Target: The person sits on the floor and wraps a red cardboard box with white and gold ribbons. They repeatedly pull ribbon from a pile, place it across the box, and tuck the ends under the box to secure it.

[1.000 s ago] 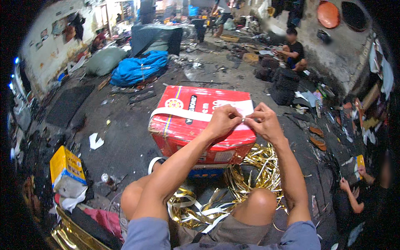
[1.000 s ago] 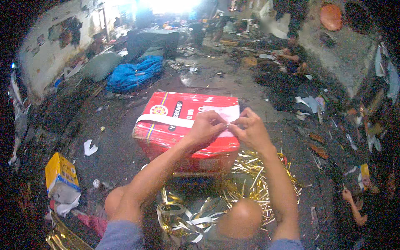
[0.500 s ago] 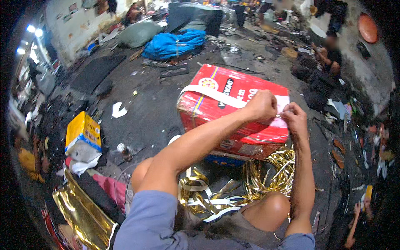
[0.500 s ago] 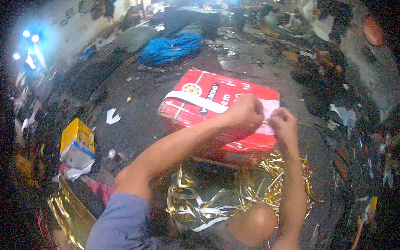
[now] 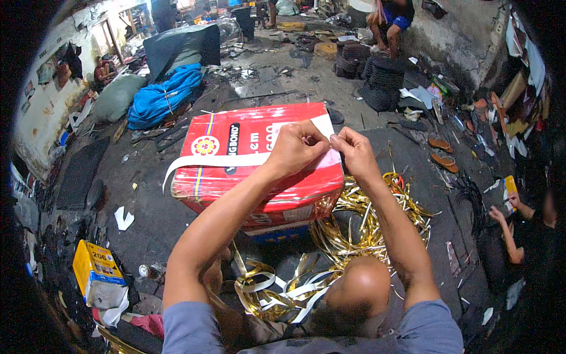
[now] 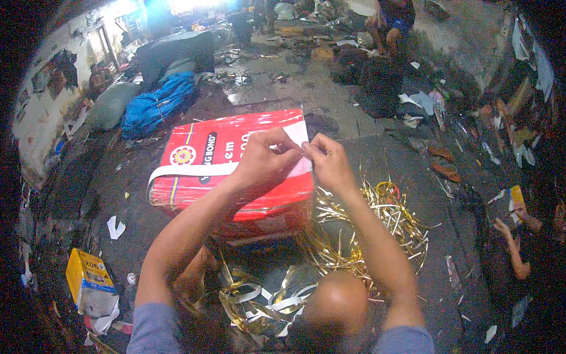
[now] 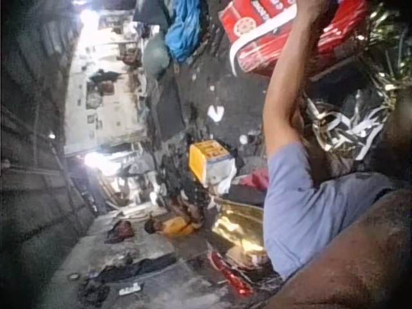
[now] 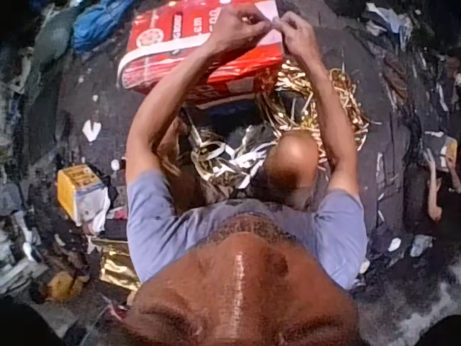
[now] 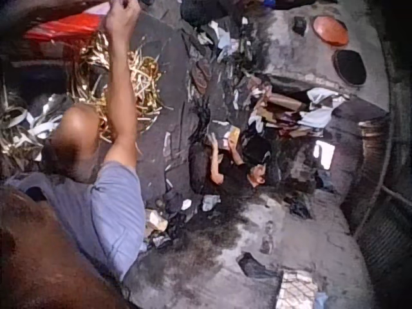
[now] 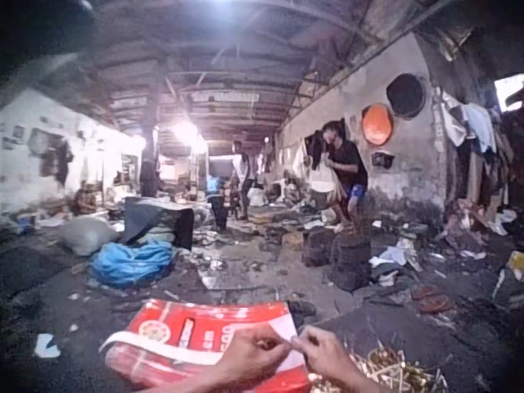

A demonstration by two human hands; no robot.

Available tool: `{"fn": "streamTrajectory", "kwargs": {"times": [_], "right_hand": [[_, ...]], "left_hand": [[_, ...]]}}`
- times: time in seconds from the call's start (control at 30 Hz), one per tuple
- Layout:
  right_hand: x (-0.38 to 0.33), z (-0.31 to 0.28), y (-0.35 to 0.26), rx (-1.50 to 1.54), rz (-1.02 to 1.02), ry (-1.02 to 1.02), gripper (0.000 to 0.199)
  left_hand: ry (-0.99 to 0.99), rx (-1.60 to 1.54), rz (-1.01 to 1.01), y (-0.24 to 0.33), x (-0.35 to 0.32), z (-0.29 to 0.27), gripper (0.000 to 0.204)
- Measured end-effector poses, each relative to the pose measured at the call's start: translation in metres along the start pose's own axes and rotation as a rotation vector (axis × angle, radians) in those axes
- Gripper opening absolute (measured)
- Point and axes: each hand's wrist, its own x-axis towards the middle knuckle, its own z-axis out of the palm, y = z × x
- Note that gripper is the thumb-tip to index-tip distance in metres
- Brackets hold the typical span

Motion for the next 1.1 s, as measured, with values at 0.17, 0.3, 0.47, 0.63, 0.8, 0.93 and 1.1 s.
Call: {"fn": "streamTrajectory", "kwargs": {"times": [0.17,0.3,0.47,0.63,0.8,0.93,1.1], "right_hand": [[-0.016,0.008,-0.015,0.984,0.567,-0.066,0.028],[-0.019,0.005,-0.003,1.017,0.685,-0.056,0.028],[-0.002,-0.013,-0.035,0.724,0.674,-0.131,0.054],[0.053,0.001,-0.028,-0.598,0.143,0.062,0.054],[0.046,0.015,-0.001,-0.393,0.141,0.092,0.039],[0.024,0.038,0.053,-0.149,0.184,0.178,0.033],[-0.033,0.065,0.228,-0.204,0.186,0.079,0.031]], "left_hand": [[-0.03,0.023,0.035,0.002,0.006,-0.004,0.01],[-0.002,-0.021,0.021,0.001,0.007,0.006,0.01],[-0.024,-0.101,-0.045,-0.003,0.006,0.005,0.012],[0.016,-0.009,0.059,-0.004,0.011,0.012,0.011],[-0.001,-0.018,-0.044,-0.008,0.009,0.003,0.011],[0.004,0.01,-0.03,-0.015,0.005,-0.001,0.01],[-0.039,-0.027,-0.065,-0.011,0.013,0.005,0.008]]}}
